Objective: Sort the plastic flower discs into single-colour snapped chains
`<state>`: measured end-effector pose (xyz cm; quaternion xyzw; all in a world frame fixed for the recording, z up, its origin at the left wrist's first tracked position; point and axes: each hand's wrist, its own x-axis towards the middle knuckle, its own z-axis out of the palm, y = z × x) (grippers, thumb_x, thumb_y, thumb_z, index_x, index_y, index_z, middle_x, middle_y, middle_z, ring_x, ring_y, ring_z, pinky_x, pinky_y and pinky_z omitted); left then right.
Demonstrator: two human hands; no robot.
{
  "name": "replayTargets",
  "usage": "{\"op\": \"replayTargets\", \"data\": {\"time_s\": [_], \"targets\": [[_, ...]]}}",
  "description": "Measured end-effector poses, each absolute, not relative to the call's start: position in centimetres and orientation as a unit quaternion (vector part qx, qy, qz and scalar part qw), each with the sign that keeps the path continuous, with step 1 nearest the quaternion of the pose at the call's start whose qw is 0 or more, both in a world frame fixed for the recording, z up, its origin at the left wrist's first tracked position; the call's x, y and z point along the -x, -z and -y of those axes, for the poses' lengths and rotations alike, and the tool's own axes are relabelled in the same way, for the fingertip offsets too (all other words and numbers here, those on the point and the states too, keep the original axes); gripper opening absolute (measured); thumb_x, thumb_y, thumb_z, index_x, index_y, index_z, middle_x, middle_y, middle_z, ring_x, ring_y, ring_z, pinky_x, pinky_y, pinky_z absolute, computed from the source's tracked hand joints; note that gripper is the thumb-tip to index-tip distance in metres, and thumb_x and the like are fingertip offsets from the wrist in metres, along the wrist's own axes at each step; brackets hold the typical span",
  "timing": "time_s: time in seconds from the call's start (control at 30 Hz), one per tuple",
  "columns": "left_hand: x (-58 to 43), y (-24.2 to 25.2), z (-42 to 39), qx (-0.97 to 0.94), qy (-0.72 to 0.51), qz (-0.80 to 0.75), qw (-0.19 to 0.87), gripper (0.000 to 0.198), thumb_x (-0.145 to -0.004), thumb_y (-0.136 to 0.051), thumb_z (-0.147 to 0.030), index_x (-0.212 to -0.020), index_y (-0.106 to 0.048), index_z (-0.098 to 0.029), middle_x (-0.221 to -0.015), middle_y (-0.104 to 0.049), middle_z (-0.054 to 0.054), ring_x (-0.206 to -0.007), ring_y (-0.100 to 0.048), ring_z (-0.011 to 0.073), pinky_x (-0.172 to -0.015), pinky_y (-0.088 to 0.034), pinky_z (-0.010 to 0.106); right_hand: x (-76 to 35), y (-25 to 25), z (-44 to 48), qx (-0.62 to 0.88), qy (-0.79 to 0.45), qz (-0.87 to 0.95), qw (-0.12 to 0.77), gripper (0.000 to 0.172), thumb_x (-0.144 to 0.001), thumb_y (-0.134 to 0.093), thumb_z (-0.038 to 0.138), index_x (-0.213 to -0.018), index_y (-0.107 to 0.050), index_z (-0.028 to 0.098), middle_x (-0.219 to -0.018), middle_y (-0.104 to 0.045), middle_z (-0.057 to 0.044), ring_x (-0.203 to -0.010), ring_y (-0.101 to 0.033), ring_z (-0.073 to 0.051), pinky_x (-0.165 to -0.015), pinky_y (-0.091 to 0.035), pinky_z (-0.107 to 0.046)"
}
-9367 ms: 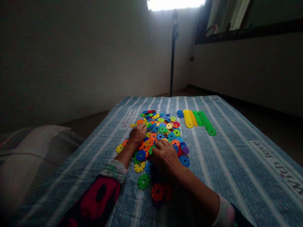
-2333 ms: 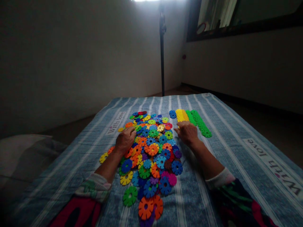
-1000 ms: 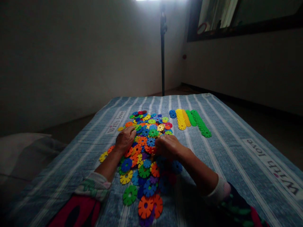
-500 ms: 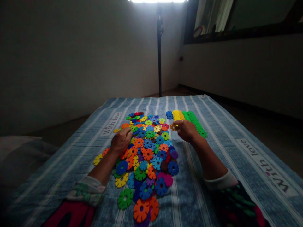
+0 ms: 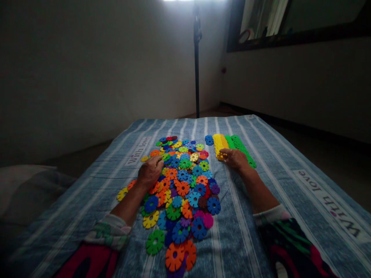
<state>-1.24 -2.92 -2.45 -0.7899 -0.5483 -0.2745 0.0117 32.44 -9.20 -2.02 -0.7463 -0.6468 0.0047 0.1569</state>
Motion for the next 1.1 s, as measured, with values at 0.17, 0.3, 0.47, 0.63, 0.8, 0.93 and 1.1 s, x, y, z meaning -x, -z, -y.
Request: {"op": "replayTargets", "data": {"time_s": [0.17,0.3,0.47,0.63,0.8,0.93,1.1], "targets": [[1.3,2.4,3.0,0.793,0.275,0.544,0.011,0.023,-0.085,-0.04,-0.021,-0.088,-0.063,-0.016,-0.099,-0.069,0.011,-0.095,-0.063,0.0225,-0.086,-0.049,0.032,-32.2,1.8,9.5,0.754,0.001,0.642,0.142,0.04,-0.085,-0.054,0.024,-0.124,-0.064,0.023,-0.104,-0.072,-0.013,-0.089,-0.067,-0.029,-0.067,-0.046,-0.033],[1.2,2.3,3.0,0.795,0.269,0.544,0.006,0.024,-0.086,-0.039,-0.021,-0.087,-0.062,-0.015,-0.097,-0.069,0.012,-0.095,-0.063,0.0223,-0.086,-0.048,0.032,-31.8,1.3,9.7,0.766,0.012,0.631,0.128,0.043,-0.087,-0.053,0.028,-0.129,-0.059,0.02,-0.101,-0.071,-0.015,-0.09,-0.066,-0.03,-0.067,-0.046,-0.034],[1.2,2.3,3.0,0.792,0.27,0.547,0.008,0.023,-0.084,-0.04,-0.021,-0.088,-0.063,-0.015,-0.096,-0.069,0.011,-0.093,-0.063,0.0219,-0.085,-0.048,0.032,-30.8,0.7,9.9,0.779,0.013,0.621,0.088,0.047,-0.087,-0.053,0.042,-0.128,-0.055,0.019,-0.099,-0.071,-0.014,-0.092,-0.066,-0.028,-0.067,-0.045,-0.031],[1.1,2.2,3.2,0.792,0.262,0.55,0.02,0.025,-0.085,-0.038,-0.021,-0.084,-0.062,-0.016,-0.089,-0.068,0.011,-0.087,-0.063,0.0217,-0.081,-0.049,0.032,-29.8,0.4,10.1,0.783,0.019,0.619,0.054,0.05,-0.088,-0.051,0.047,-0.128,-0.052,0.018,-0.106,-0.069,-0.016,-0.095,-0.065,-0.028,-0.067,-0.043,-0.031],[1.1,2.2,3.2,0.792,0.255,0.555,0.017,0.023,-0.085,-0.04,-0.02,-0.086,-0.063,-0.015,-0.093,-0.068,0.011,-0.09,-0.062,0.0216,-0.084,-0.048,0.031,-29.2,0.1,10.4,0.784,0.029,0.619,0.035,0.045,-0.089,-0.048,0.045,-0.125,-0.053,0.018,-0.105,-0.069,-0.015,-0.094,-0.065,-0.028,-0.065,-0.042,-0.031],[1.1,2.2,3.3,0.788,0.259,0.559,0.006,0.023,-0.085,-0.041,-0.021,-0.088,-0.063,-0.016,-0.096,-0.069,0.011,-0.092,-0.062,0.0217,-0.086,-0.048,0.032,-28.9,-0.3,10.7,0.786,0.037,0.617,0.026,0.04,-0.09,-0.046,0.046,-0.117,-0.057,0.018,-0.104,-0.069,-0.014,-0.092,-0.066,-0.027,-0.065,-0.042,-0.03],[1.0,2.2,3.4,0.787,0.261,0.558,0.006,0.022,-0.085,-0.041,-0.021,-0.086,-0.062,-0.016,-0.095,-0.069,0.01,-0.092,-0.062,0.0213,-0.086,-0.048,0.031,-27.2,-1.3,11.1,0.764,0.089,0.635,0.066,0.034,-0.092,-0.045,0.043,-0.109,-0.062,0.019,-0.101,-0.07,-0.012,-0.09,-0.065,-0.024,-0.066,-0.041,-0.029]]}}
